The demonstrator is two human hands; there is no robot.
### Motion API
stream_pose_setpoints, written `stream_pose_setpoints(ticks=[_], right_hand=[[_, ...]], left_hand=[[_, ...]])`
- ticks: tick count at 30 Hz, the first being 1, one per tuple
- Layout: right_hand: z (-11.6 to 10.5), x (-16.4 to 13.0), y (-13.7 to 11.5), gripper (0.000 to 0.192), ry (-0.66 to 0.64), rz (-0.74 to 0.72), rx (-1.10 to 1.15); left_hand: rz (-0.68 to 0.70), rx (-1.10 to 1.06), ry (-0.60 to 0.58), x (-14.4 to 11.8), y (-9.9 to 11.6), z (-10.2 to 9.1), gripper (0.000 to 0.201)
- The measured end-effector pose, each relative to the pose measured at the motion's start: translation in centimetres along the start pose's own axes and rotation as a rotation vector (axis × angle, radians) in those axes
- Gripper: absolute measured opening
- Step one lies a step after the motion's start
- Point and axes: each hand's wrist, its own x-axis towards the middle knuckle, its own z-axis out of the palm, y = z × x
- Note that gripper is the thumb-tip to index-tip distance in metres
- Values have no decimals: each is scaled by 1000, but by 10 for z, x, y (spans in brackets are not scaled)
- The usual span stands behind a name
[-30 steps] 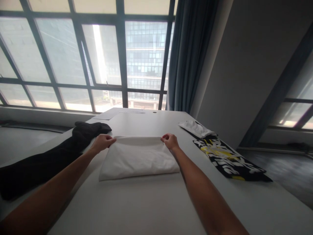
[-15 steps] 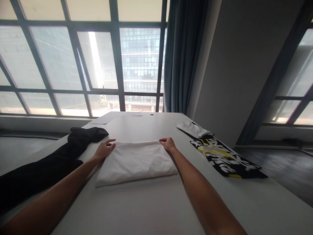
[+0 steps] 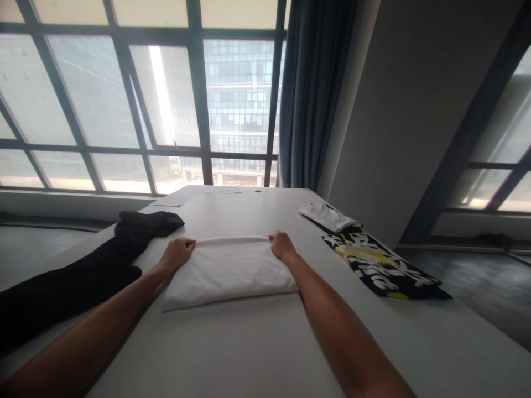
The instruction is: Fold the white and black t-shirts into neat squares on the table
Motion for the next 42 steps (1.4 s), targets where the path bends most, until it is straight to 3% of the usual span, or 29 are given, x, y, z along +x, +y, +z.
stream_pose_setpoints(ticks=[3,6,9,11,13,20,25,27,29,32,34,38,42], right_hand=[[-10,-2,-14,30,-35,33,-152],[-15,-6,-40,38,-52,-37,-193],[-4,-12,-66,51,-244,-227,-88],[8,-15,-72,59,-379,-276,-41],[16,-15,-68,66,-435,-215,-37],[8,-7,-14,78,-387,129,-63],[0,-15,-11,76,-323,208,-122],[-1,-16,-19,71,-204,144,-189],[0,-16,-27,68,-139,35,-208],[4,-14,-35,69,-299,-42,-147],[7,-13,-35,71,-391,-20,-118],[7,-16,-24,76,-352,131,-107],[1,-22,-22,78,-189,341,-183]], left_hand=[[94,205,46,-8,15,-5,36],[307,199,70,-22,40,0,45],[468,162,-186,-36,56,17,54],[448,187,-357,-38,56,28,62],[372,234,-421,-35,49,33,69],[96,325,-404,-18,23,17,81],[-40,359,-376,-20,22,4,76],[-2,374,-299,-26,30,1,72],[133,336,-251,-38,44,-1,70],[424,212,-399,-63,68,0,73],[529,178,-531,-76,78,2,74],[548,160,-573,-80,76,8,76],[450,205,-536,-59,56,12,74]])
